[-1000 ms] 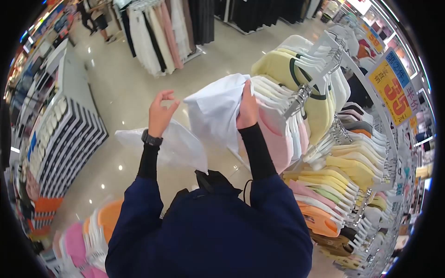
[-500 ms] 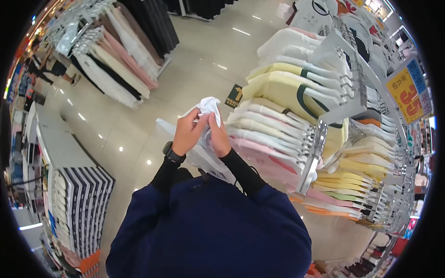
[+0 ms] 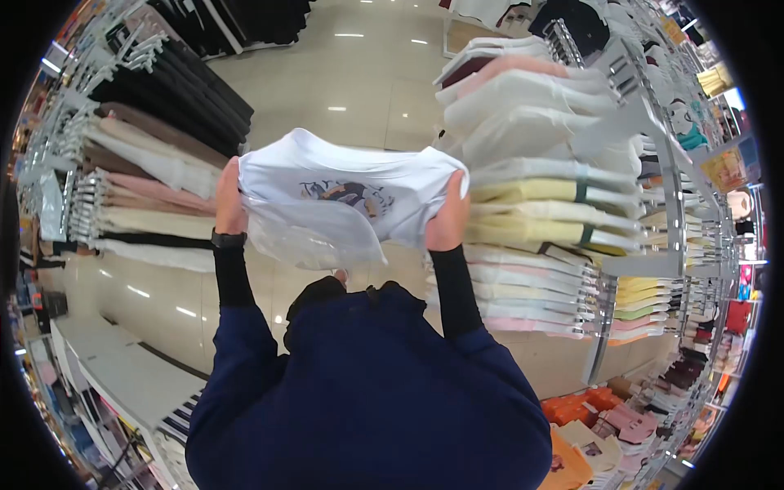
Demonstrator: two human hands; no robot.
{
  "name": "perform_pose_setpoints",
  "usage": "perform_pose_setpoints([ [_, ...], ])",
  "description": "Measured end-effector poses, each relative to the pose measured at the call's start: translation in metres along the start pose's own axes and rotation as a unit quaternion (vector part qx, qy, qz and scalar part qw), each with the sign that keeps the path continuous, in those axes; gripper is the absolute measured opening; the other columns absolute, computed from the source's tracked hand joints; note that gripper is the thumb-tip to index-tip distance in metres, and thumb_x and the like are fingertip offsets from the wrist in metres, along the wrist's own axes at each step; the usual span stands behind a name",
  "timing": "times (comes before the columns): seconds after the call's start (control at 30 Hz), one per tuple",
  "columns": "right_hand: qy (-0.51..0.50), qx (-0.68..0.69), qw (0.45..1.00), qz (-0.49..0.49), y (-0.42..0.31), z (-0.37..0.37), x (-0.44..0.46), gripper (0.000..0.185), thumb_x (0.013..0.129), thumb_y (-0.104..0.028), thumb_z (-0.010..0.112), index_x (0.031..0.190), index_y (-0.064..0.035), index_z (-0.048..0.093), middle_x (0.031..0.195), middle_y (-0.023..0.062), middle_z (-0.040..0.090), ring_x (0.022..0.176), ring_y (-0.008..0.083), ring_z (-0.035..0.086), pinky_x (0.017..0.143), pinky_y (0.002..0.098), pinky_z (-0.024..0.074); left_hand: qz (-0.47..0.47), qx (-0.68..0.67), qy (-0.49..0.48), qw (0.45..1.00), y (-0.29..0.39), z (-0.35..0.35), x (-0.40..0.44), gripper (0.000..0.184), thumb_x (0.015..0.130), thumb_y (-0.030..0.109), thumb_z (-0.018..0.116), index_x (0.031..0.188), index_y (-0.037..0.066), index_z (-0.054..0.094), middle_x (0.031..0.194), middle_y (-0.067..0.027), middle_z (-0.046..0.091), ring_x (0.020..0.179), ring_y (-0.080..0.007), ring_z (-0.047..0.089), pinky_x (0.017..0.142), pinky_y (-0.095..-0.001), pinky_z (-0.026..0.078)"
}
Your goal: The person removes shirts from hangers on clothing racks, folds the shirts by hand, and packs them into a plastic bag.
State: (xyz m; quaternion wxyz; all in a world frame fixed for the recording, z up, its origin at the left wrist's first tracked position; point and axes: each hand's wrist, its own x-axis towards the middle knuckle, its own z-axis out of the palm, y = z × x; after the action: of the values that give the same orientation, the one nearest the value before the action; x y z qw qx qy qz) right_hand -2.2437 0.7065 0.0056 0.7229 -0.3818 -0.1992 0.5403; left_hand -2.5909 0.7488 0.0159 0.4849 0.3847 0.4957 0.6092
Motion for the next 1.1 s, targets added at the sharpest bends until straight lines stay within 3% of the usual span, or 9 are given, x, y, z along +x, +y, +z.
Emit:
perform_pose_setpoints([
  [0.13, 0.027, -0.081, 0.99, -0.11, -0.001, 0.049, 0.056, 0.037, 0.103, -0.029, 0.046, 0.122, 0.002, 0.052, 0.118, 0.0089, 0.06, 0.108, 0.0172, 0.057, 0.095, 0.0316, 0.0437, 0.032, 0.107, -0.105, 0.988, 0.003, -0.036, 0.113, 0.026, 0.101, 0.025, 0.05, 0.084, 0.006, 0.056, 0.077, 0.0096, 0.042, 0.074, -0.0016, 0.036, 0.067, -0.0192, 0.033],
  [0.23, 0.045, -0.133, 0.986, -0.089, 0.0, 0.073, 0.081, 0.034, 0.102, -0.028, 0.048, 0.117, 0.0017, 0.056, 0.111, 0.0072, 0.062, 0.101, 0.0143, 0.058, 0.088, 0.0287, 0.0445, 0.009, 0.16, -0.161, 0.974, 0.0, -0.031, 0.179, 0.023, 0.097, 0.026, 0.057, 0.085, 0.006, 0.057, 0.074, 0.0075, 0.044, 0.073, -0.0027, 0.04, 0.066, -0.0202, 0.035],
  [0.43, 0.101, -0.295, 0.948, -0.059, 0.042, 0.084, 0.13, 0.036, 0.1, -0.032, 0.051, 0.108, 0.0018, 0.06, 0.097, 0.0055, 0.063, 0.09, 0.0111, 0.054, 0.083, 0.0268, 0.0433, 0.236, 0.403, -0.19, 0.864, -0.038, 0.04, 0.271, 0.028, 0.081, 0.017, 0.072, 0.106, 0.009, 0.06, 0.082, -0.0062, 0.059, 0.079, -0.0227, 0.058, 0.073, -0.0325, 0.046],
  [0.5, 0.047, -0.327, 0.943, -0.043, 0.063, 0.098, 0.146, 0.033, 0.101, -0.031, 0.05, 0.107, 0.0003, 0.059, 0.093, 0.0049, 0.061, 0.087, 0.0112, 0.052, 0.081, 0.0269, 0.0431, 0.142, 0.298, -0.317, 0.889, -0.033, 0.098, 0.276, 0.03, 0.081, 0.018, 0.072, 0.107, 0.009, 0.062, 0.086, -0.0064, 0.06, 0.084, -0.0228, 0.06, 0.075, -0.0346, 0.047],
  [0.63, -0.018, -0.316, 0.948, -0.018, 0.069, 0.123, 0.215, 0.029, 0.103, -0.028, 0.044, 0.103, -0.0012, 0.055, 0.086, 0.0035, 0.056, 0.082, 0.0102, 0.049, 0.076, 0.0269, 0.0422, 0.186, 0.216, -0.581, 0.762, -0.025, 0.205, 0.294, 0.033, 0.084, 0.028, 0.068, 0.108, 0.006, 0.062, 0.096, -0.0093, 0.059, 0.089, -0.0281, 0.06, 0.075, -0.0372, 0.048],
  [0.73, 0.028, -0.29, 0.956, -0.02, 0.048, 0.123, 0.28, 0.03, 0.103, -0.029, 0.044, 0.103, -0.0008, 0.055, 0.087, 0.0032, 0.056, 0.082, 0.0099, 0.049, 0.075, 0.0265, 0.042, 0.113, 0.292, -0.651, 0.692, -0.049, 0.251, 0.353, 0.034, 0.085, 0.032, 0.067, 0.107, 0.006, 0.063, 0.097, -0.0106, 0.058, 0.091, -0.0292, 0.061, 0.074, -0.0365, 0.047],
  [0.77, 0.035, -0.283, 0.958, -0.038, 0.037, 0.124, 0.305, 0.03, 0.103, -0.029, 0.044, 0.103, -0.0008, 0.055, 0.087, 0.0029, 0.056, 0.082, 0.0098, 0.05, 0.075, 0.0267, 0.0422, 0.195, 0.257, -0.644, 0.693, -0.063, 0.265, 0.372, 0.03, 0.085, 0.031, 0.068, 0.1, 0.005, 0.064, 0.088, -0.0098, 0.058, 0.076, -0.028, 0.058, 0.074, -0.0362, 0.047],
  [0.97, 0.04, -0.326, 0.94, -0.095, 0.017, 0.136, 0.413, 0.029, 0.104, -0.028, 0.043, 0.103, -0.0024, 0.056, 0.091, 0.0027, 0.059, 0.085, 0.0099, 0.053, 0.079, 0.0279, 0.0444, 0.121, 0.243, -0.698, 0.663, -0.103, 0.335, 0.48, 0.027, 0.085, 0.028, 0.068, 0.084, 0.002, 0.062, 0.065, -0.0099, 0.051, 0.052, -0.021, 0.04, 0.056, -0.0339, 0.039],
  [1.1, 0.073, -0.161, 0.981, -0.084, 0.015, 0.133, 0.488, 0.029, 0.104, -0.027, 0.041, 0.104, -0.0016, 0.055, 0.092, 0.0033, 0.06, 0.087, 0.0099, 0.053, 0.082, 0.0268, 0.0443, 0.074, 0.3, -0.705, 0.639, -0.116, 0.38, 0.531, 0.023, 0.086, 0.026, 0.067, 0.083, 0.003, 0.063, 0.063, -0.0084, 0.055, 0.048, -0.0208, 0.041, 0.055, -0.0336, 0.043],
])
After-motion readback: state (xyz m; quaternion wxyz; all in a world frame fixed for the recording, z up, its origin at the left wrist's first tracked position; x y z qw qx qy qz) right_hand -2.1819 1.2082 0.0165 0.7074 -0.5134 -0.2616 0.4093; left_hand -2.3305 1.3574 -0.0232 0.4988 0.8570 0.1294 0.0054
